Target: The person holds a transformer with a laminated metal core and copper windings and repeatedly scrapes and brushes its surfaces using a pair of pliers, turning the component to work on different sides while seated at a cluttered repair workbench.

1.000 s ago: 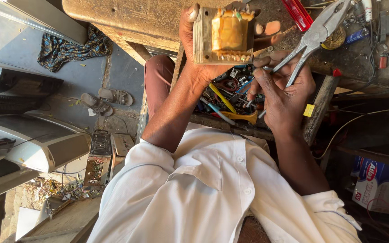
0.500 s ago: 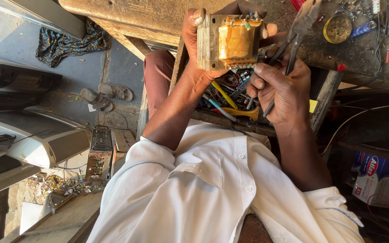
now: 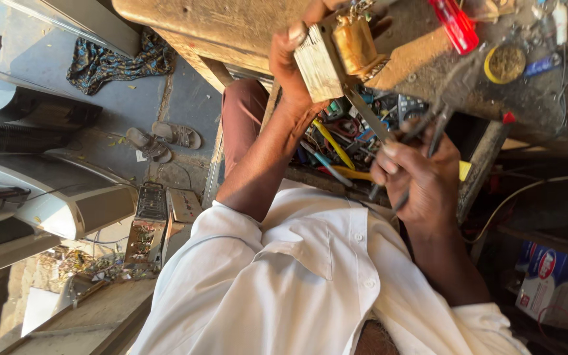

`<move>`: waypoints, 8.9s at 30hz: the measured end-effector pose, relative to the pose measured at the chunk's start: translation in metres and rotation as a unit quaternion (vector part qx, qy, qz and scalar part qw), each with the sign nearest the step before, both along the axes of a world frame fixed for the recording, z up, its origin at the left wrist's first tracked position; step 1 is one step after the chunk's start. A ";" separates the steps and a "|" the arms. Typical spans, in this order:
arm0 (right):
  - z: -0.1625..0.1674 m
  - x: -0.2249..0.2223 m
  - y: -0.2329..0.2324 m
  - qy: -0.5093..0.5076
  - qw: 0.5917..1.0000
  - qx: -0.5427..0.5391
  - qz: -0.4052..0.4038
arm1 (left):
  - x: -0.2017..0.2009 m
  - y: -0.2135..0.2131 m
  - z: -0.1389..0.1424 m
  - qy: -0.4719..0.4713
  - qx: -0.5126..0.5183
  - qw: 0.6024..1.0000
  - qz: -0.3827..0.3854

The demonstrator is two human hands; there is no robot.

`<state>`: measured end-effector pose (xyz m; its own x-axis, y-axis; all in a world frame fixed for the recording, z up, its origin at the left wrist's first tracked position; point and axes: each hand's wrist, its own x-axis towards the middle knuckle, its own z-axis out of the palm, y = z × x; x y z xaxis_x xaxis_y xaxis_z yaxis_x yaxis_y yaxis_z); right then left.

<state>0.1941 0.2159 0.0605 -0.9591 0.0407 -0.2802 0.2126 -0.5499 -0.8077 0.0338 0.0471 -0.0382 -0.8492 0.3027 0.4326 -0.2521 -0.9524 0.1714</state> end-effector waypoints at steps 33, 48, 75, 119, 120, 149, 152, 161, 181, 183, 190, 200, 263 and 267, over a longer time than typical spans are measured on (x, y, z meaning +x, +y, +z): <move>-0.023 -0.054 -0.014 0.264 0.898 0.353 0.012 | 0.021 0.015 0.034 -0.187 0.020 0.968 -0.168; 0.007 -0.080 0.011 0.307 0.689 0.654 -0.050 | 0.026 0.011 0.080 -0.162 -0.501 0.842 0.120; 0.069 -0.118 -0.005 0.149 0.844 0.501 0.118 | 0.013 -0.001 0.022 0.249 -0.718 0.456 0.463; 0.007 0.014 0.020 0.149 0.840 0.521 0.014 | 0.034 -0.036 0.081 0.094 -0.672 0.690 0.253; 0.008 0.017 0.021 0.132 0.885 0.446 -0.013 | 0.034 -0.036 0.081 0.102 -0.666 0.689 0.267; 0.024 0.016 0.014 0.150 0.857 0.492 -0.009 | 0.035 -0.034 0.089 0.093 -0.729 0.637 0.234; 0.024 0.016 0.007 0.321 0.833 0.436 -0.110 | 0.035 -0.034 0.092 0.075 -0.687 0.692 0.210; 0.015 0.027 0.003 0.285 0.865 0.407 -0.074 | 0.032 -0.030 0.084 0.064 -0.683 0.680 0.259; 0.021 -0.014 0.003 0.132 0.892 0.431 0.018 | 0.003 0.010 0.064 0.172 -0.802 0.414 0.395; 0.019 -0.012 0.005 0.129 0.893 0.431 0.027 | 0.003 0.006 0.064 0.302 -0.798 0.273 0.446; 0.003 -0.009 0.015 0.086 0.908 0.411 0.011 | 0.008 -0.010 0.080 0.362 -0.820 0.226 0.382; -0.008 -0.007 0.020 0.057 0.927 0.369 0.032 | -0.031 -0.048 0.039 0.365 -0.706 0.479 0.373; 0.020 0.022 0.001 0.188 0.832 0.522 -0.021 | 0.025 -0.009 0.052 0.323 -0.605 0.558 0.467; 0.008 0.023 0.005 0.460 0.796 0.330 -0.216 | 0.025 -0.010 0.057 0.340 -0.581 0.556 0.487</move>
<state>0.2167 0.2207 0.0686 -0.6030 0.2698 0.7507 -0.7288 0.1964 -0.6560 0.0586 0.0374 0.0191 -0.6154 0.2538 0.7463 0.7857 0.2735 0.5549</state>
